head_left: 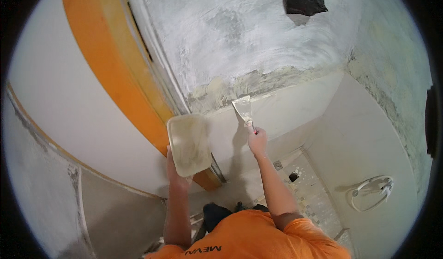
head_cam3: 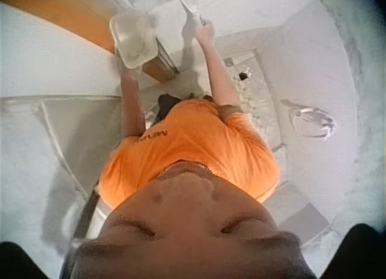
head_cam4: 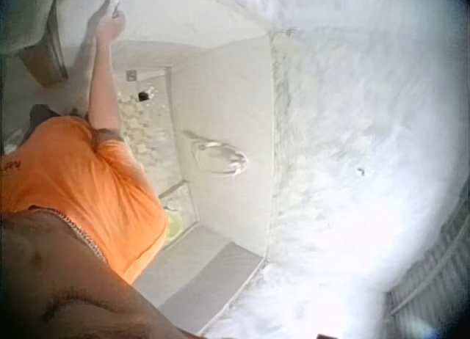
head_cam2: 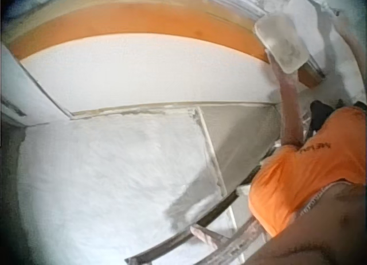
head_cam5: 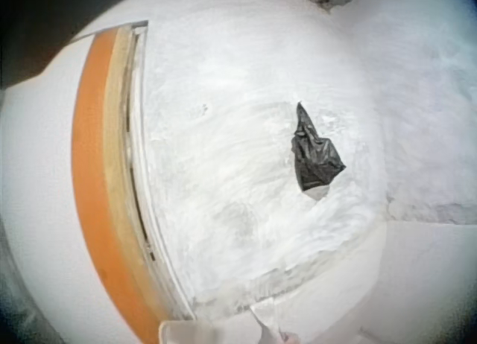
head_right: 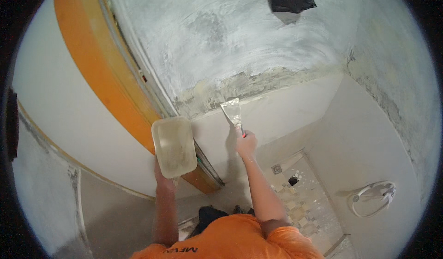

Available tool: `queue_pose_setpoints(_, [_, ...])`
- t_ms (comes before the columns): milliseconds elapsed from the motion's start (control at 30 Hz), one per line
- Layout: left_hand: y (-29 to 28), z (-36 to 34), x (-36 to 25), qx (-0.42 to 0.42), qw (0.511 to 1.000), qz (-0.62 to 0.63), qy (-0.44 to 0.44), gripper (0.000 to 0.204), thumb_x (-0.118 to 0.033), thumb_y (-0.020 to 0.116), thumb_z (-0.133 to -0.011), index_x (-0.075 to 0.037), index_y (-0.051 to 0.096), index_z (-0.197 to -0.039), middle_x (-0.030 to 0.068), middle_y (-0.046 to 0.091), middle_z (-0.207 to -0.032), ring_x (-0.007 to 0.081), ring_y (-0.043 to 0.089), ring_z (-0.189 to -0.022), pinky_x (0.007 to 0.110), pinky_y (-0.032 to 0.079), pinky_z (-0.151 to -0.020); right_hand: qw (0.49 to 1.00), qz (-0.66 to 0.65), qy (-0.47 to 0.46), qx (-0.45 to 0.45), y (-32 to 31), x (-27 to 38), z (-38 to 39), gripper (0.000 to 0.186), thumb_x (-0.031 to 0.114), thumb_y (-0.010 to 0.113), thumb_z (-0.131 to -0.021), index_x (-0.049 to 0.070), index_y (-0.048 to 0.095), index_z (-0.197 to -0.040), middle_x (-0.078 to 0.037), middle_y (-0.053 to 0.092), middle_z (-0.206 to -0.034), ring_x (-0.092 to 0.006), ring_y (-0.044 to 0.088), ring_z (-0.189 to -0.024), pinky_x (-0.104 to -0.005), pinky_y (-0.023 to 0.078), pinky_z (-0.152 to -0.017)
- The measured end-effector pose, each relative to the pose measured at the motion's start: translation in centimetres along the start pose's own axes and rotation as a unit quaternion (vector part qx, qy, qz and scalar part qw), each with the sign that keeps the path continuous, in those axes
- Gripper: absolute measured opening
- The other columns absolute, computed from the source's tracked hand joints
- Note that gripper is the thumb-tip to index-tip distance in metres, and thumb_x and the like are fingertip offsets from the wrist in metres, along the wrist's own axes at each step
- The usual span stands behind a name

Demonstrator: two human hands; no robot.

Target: The person applies plaster to a wall using a scraper and a plastic container. The person scoops the white substance from the container and smooths it across the upper wall surface in a bathroom.

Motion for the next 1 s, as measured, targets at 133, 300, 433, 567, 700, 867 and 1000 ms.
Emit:
queue_pose_setpoints(133, [0.6, 0.1, 0.8, 0.054, 0.997, 0.023, -0.045, 0.057, -0.054, 0.033, -0.109, -0.012, 0.049, -0.143, 0.0074, 0.061, -0.133, 0.0247, 0.063, -0.118, 0.043, 0.056, -0.097, 0.980, -0.081, 0.128, 0.128, -3.3, -1.9, 2.8, 0.058, 0.051, 0.064, -0.097, 0.009, 0.044, -0.063, 0.001, 0.045, -0.058, -0.0104, 0.042, -0.052, -0.0306, 0.034, -0.049])
queue_pose_setpoints(300, [1.6, 0.7, 1.4, 0.075, 0.992, 0.054, -0.081, 0.061, -0.057, 0.031, -0.108, -0.013, 0.043, -0.148, 0.0101, 0.058, -0.136, 0.0280, 0.062, -0.122, 0.049, 0.055, -0.099, 0.896, -0.258, 0.178, 0.315, -5.7, 3.1, 7.2, 0.050, 0.052, 0.056, -0.102, 0.012, 0.049, -0.073, 0.004, 0.042, -0.060, -0.0057, 0.040, -0.048, -0.0253, 0.032, -0.044])
queue_pose_setpoints(433, [5.6, 2.1, 1.3, 0.123, 0.987, 0.056, -0.086, 0.066, -0.057, 0.026, -0.108, -0.011, 0.033, -0.155, 0.0130, 0.048, -0.149, 0.0315, 0.052, -0.135, 0.051, 0.046, -0.110, 0.818, -0.366, 0.148, 0.419, -6.8, 7.5, 11.3, 0.053, 0.056, 0.051, -0.103, 0.010, 0.052, -0.077, 0.001, 0.045, -0.060, -0.0107, 0.042, -0.048, -0.0278, 0.035, -0.046])
queue_pose_setpoints(567, [7.0, 3.7, 0.3, 0.186, 0.980, -0.072, -0.016, 0.069, -0.057, 0.030, -0.108, -0.010, 0.027, -0.158, 0.0135, 0.042, -0.155, 0.0333, 0.048, -0.139, 0.051, 0.041, -0.114, 0.720, -0.450, 0.098, 0.520, -6.5, 9.5, 14.9, 0.059, 0.062, 0.040, -0.104, 0.007, 0.050, -0.083, -0.002, 0.044, -0.060, -0.0136, 0.042, -0.048, -0.0286, 0.037, -0.048])
queue_pose_setpoints(700, [6.0, 3.7, 1.8, 0.096, 0.991, 0.035, -0.085, 0.071, -0.055, 0.039, -0.107, -0.008, 0.026, -0.158, 0.0131, 0.042, -0.155, 0.0327, 0.048, -0.139, 0.051, 0.039, -0.115, 0.782, -0.417, 0.088, 0.456, -6.2, 9.4, 15.4, 0.061, 0.062, 0.043, -0.103, 0.006, 0.053, -0.082, -0.003, 0.046, -0.061, -0.0136, 0.042, -0.050, -0.0290, 0.034, -0.048])
queue_pose_setpoints(867, [5.4, 4.1, 1.9, 0.058, 0.996, 0.033, -0.063, 0.065, -0.051, 0.043, -0.107, -0.010, 0.028, -0.156, 0.0116, 0.044, -0.152, 0.0306, 0.048, -0.138, 0.051, 0.039, -0.114, 0.833, -0.337, 0.028, 0.438, -6.3, 9.7, 16.4, 0.063, 0.065, 0.038, -0.104, 0.007, 0.051, -0.082, -0.003, 0.047, -0.061, -0.0131, 0.043, -0.051, -0.0278, 0.036, -0.049])
queue_pose_setpoints(1000, [5.2, 3.8, 2.6, 0.103, 0.994, 0.012, -0.030, 0.059, -0.046, 0.042, -0.109, -0.014, 0.028, -0.156, 0.0110, 0.043, -0.153, 0.0302, 0.047, -0.139, 0.051, 0.041, -0.112, 0.851, -0.312, 0.017, 0.421, -6.5, 9.2, 16.9, 0.062, 0.063, 0.036, -0.105, 0.008, 0.052, -0.079, -0.001, 0.049, -0.059, -0.0110, 0.045, -0.051, -0.0269, 0.035, -0.049])
Point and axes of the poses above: each hand's wrist, its own z-axis away from the middle knuckle, its own y-axis out of the palm, x = y × z, the point moved 8 cm from there along -z, towards the middle knuckle
